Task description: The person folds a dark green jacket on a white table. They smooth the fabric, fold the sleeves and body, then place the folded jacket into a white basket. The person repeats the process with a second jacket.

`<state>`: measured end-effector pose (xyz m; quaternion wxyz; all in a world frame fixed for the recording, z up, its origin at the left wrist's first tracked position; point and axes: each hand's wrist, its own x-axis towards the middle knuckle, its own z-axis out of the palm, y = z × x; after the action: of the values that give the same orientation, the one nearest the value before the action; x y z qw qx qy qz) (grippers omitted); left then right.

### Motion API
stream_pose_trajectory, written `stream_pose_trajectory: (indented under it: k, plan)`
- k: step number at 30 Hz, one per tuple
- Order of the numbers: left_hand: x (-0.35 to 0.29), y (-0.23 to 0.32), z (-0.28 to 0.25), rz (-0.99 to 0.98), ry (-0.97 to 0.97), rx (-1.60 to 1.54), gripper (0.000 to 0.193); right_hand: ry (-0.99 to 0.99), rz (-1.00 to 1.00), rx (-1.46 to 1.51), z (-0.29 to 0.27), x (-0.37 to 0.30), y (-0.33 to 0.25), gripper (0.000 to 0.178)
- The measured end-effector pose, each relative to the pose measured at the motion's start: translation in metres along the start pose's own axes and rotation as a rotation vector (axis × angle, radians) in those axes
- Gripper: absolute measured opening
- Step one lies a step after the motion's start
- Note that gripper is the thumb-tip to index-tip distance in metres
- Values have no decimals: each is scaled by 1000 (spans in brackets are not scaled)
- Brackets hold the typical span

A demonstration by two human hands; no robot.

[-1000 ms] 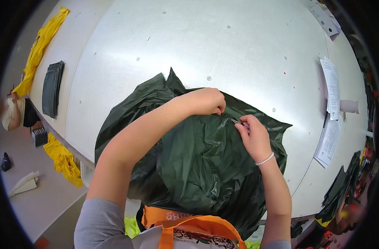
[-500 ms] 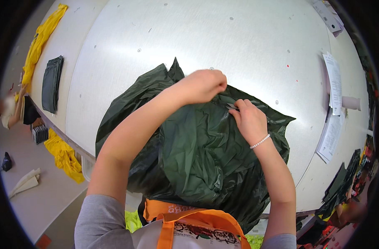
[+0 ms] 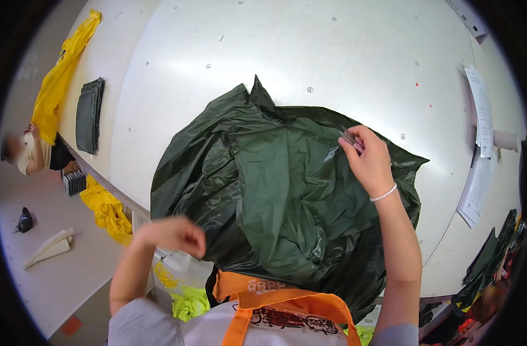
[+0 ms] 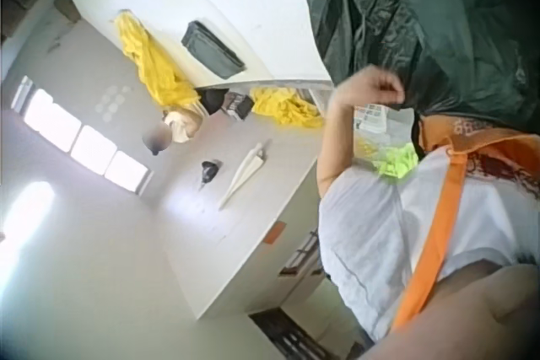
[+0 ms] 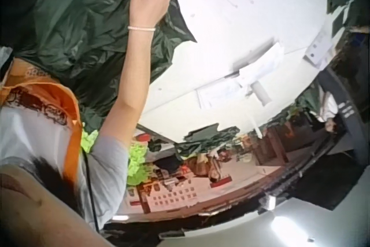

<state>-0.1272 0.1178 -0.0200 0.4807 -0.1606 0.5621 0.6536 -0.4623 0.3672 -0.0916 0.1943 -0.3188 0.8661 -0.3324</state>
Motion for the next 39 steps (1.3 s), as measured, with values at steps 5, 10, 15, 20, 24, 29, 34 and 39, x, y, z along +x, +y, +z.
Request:
stream_pose_trajectory:
  k: [5,10,15,20,24,29,34,39]
  plan:
    - [-31,-138,136,-724,-10,1256,62,154,35,336,1,-3,7,16]
    - [21,-85,102,-141,264,257,15,324,169,394,-38,-51,32,23]
    - [91,31,85,546,748,209,10,467,334,336,-77,-120,106,16]
    - [193,122,1,693,1335,678,20,326,229,346,-51,-108,27,16]
    - [232,131,-33,607,1199,845,24,266,98,384,-9,-76,8,17]
    - [244,125,-33,731,1137,937,16,201,43,401,13,-31,-7,17]
    - [257,115,-42,934,1207,1229,9,135,86,352,31,-9,-1,18]
    - [263,107,-41,991,1294,1240,11,145,130,398,51,0,30,16]
